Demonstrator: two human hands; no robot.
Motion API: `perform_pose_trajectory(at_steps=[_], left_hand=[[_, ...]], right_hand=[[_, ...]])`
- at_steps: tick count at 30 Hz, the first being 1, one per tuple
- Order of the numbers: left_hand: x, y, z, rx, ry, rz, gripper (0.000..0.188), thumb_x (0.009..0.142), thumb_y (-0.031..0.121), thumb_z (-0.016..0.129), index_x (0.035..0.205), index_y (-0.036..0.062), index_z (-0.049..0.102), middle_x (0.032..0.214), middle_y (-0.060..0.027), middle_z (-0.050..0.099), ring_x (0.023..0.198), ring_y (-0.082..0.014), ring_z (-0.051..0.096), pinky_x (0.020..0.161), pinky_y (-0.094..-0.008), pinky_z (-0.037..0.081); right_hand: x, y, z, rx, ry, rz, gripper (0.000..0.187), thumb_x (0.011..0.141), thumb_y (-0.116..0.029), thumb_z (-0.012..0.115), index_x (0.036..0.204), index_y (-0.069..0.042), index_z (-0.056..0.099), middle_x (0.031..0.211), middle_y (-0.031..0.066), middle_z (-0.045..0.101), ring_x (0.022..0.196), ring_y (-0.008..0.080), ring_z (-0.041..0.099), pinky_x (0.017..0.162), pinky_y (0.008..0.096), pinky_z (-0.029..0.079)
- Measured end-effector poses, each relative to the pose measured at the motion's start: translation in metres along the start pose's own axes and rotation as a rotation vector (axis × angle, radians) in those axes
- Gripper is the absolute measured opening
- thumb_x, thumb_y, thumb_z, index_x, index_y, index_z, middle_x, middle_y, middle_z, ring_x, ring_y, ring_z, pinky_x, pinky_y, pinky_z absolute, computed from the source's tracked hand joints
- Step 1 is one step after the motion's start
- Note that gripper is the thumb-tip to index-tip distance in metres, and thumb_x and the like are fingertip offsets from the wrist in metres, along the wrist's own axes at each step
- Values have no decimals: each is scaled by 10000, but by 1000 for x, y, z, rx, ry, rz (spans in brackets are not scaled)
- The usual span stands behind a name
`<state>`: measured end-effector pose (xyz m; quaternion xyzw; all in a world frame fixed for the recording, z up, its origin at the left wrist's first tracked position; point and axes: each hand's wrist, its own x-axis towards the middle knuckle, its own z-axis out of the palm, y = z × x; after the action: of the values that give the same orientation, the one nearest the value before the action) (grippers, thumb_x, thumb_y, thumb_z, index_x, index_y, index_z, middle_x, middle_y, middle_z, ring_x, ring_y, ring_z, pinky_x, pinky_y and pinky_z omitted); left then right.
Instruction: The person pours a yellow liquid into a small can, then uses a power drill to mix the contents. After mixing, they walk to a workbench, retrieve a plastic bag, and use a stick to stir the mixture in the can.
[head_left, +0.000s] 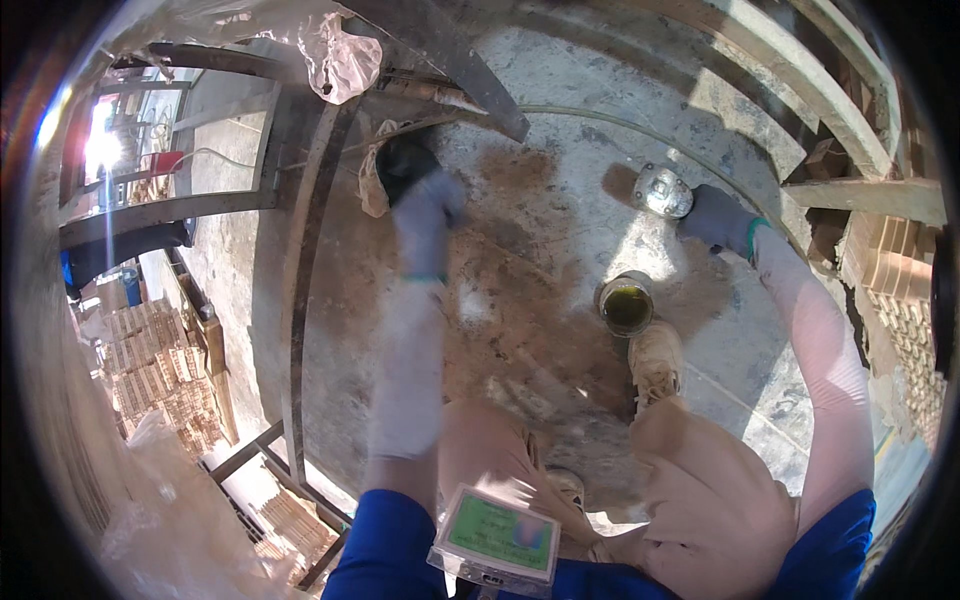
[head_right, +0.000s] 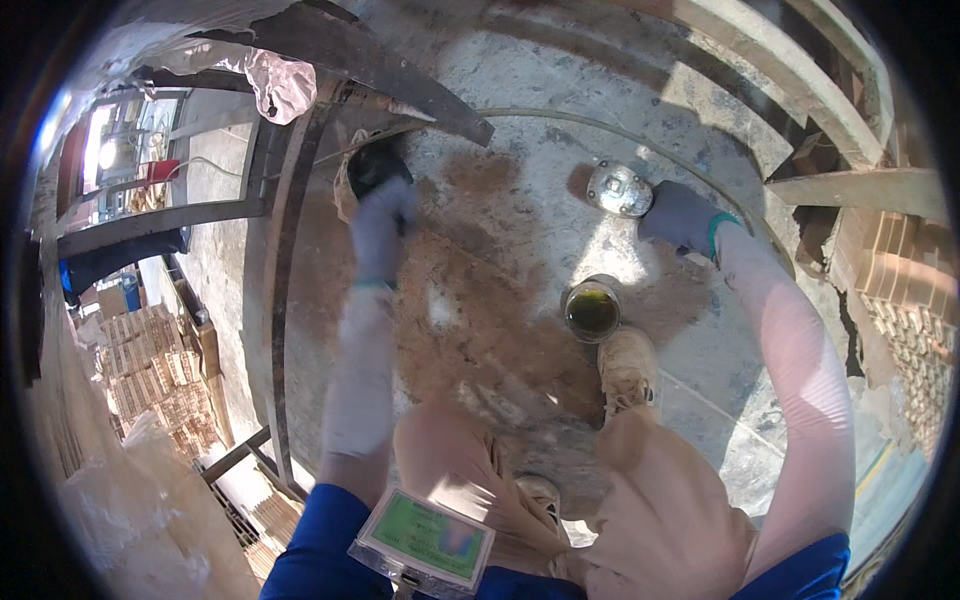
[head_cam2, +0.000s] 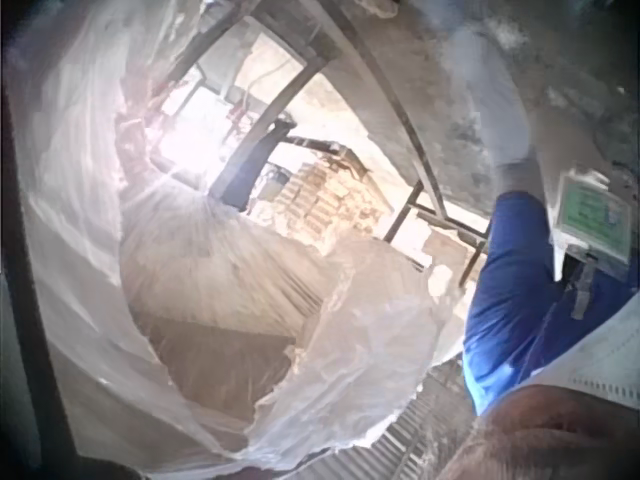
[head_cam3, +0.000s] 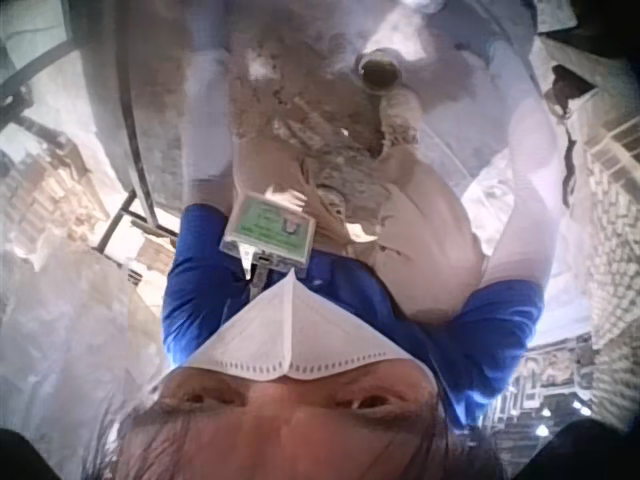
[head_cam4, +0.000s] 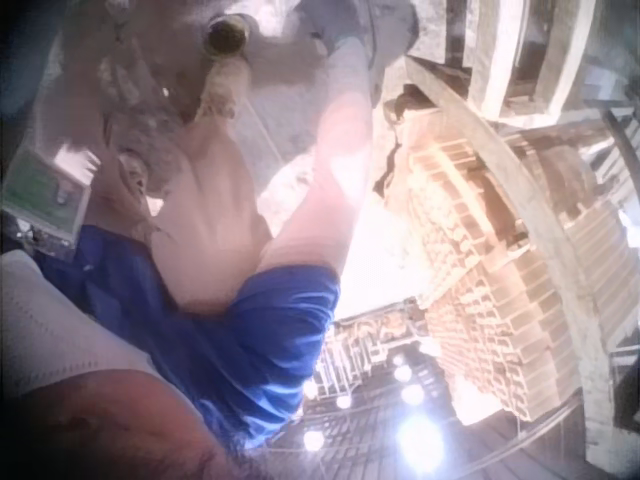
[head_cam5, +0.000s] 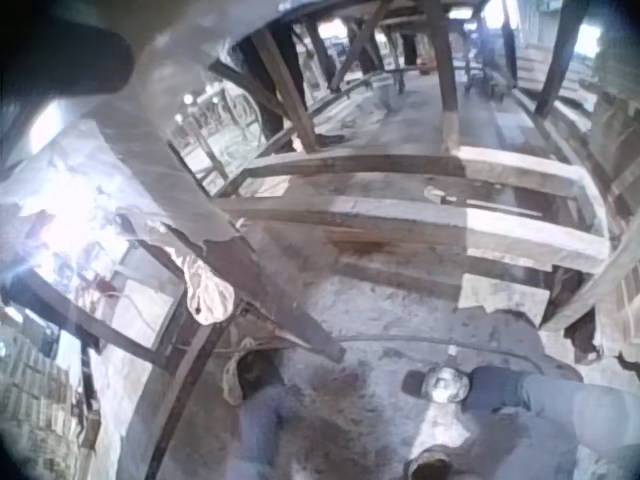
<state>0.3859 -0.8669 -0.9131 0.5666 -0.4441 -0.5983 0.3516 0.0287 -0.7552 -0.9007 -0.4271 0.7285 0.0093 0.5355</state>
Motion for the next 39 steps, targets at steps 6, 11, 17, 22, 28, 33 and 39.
perform_pose_trajectory(at_steps=[6, 11, 17, 22, 28, 33, 39], left_hand=[[85, 74, 61, 325, 244, -42, 186, 861, 222, 580, 855, 38, 605, 706, -66, 566, 542, -118, 502, 476, -276, 422], [99, 65, 50, 89, 135, -81, 178, 853, 171, 594, 828, -5, 614, 750, -104, 605, 563, -122, 533, 491, -250, 466], [46, 59, 6, 201, -52, 176, 179, 855, 124, 604, 960, -22, 608, 789, -67, 617, 607, -98, 539, 539, -161, 450], [-78, -3, 43, -217, -186, -270, 271, 928, 245, 527, 1076, 29, 592, 769, -13, 579, 605, -84, 516, 513, -209, 422], [-196, -89, 54, 539, -649, 26, 215, 885, 224, 552, 1025, 92, 648, 784, -74, 631, 665, -171, 597, 585, -313, 473], [-200, -133, 78, 780, -560, -106, 233, 863, 235, 557, 1006, 72, 641, 801, -136, 644, 707, -231, 630, 644, -349, 490], [-200, -141, 90, 1105, -666, 212, 213, 791, 118, 496, 967, 79, 609, 825, -179, 615, 781, -384, 587, 672, -452, 474]], right_hand=[[8, 16, 2, -23, 50, -27, 316, 660, -140, 651, 916, 44, 633, 773, 169, 640, 598, 244, 630, 447, 336, 512], [3, 16, 2, 15, 7, 2, 315, 658, -140, 655, 905, 55, 624, 778, 162, 642, 608, 235, 631, 450, 332, 506], [11, 25, 8, 38, 86, -59, 314, 650, -168, 710, 862, 49, 632, 685, 125, 607, 544, 203, 595, 410, 327, 479], [13, 45, 1, 20, 44, 46, 365, 666, -226, 679, 936, 16, 637, 856, 151, 636, 738, 240, 626, 556, 347, 529], [8, 22, 10, 91, 15, 30, 326, 694, -193, 688, 943, 0, 603, 780, 84, 583, 636, 178, 570, 487, 311, 518], [7, 24, 8, 76, -18, 46, 412, 665, -208, 678, 1010, 7, 608, 898, 136, 604, 753, 231, 601, 566, 345, 546], [4, 25, 14, 67, 19, 41, 433, 668, -189, 665, 1053, -4, 593, 954, 142, 615, 810, 257, 616, 600, 350, 562]])
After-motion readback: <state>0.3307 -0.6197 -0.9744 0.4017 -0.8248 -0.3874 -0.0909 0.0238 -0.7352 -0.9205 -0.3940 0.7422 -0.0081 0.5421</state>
